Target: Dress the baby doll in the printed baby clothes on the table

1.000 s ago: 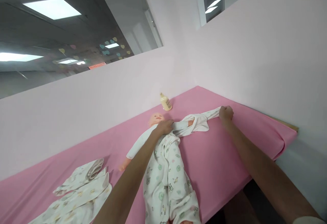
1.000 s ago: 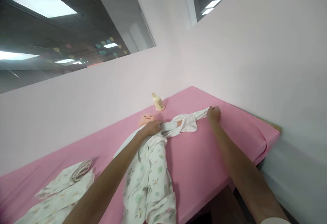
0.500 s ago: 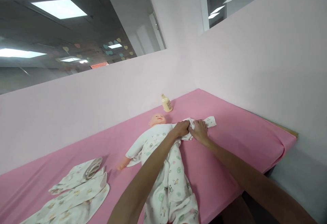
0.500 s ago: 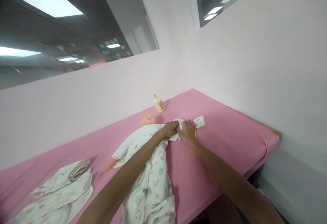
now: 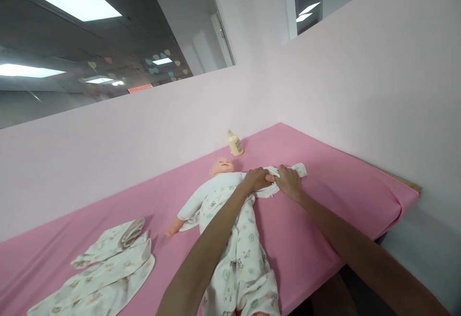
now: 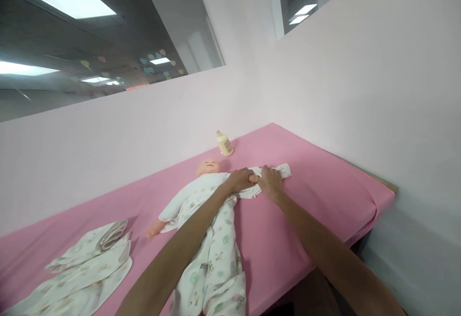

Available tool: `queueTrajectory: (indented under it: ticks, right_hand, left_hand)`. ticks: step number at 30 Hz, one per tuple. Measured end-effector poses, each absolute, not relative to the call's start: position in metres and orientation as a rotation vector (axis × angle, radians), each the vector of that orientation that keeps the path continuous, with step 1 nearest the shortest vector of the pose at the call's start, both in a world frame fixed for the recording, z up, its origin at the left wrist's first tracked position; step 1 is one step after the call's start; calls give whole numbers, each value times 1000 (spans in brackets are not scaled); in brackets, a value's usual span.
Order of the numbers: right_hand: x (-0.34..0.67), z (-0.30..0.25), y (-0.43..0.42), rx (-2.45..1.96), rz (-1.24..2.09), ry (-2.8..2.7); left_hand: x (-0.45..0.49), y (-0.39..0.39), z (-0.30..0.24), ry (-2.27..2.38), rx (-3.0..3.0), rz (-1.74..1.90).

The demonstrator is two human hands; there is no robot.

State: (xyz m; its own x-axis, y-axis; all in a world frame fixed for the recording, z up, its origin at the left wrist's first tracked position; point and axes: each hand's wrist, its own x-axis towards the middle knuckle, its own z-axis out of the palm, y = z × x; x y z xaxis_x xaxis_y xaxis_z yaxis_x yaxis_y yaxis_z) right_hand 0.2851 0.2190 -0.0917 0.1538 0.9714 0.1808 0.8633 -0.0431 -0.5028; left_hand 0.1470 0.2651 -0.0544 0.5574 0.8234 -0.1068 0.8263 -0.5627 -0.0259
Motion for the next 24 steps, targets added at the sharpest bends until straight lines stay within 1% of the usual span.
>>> queueTrajectory:
  ticks: [7, 11, 16, 21, 24]
  right_hand:
    - [309, -96, 234, -1913, 536, -1486]
    - [308, -103, 235, -1908, 525, -1571]
    - [295, -104, 225, -1887, 385, -1724]
    - [293, -102, 221, -1837, 26, -1654]
    - [290, -101, 219, -1683, -113, -1669]
  left_hand:
    - [133, 260, -36, 1381, 2626, -135]
    - [133, 265, -42, 1407, 2638, -53]
    - [138, 268, -54, 1497, 2662, 16]
    - [125, 261, -44, 1564, 2680, 83]
    - [95, 245, -27, 1598, 2653, 328]
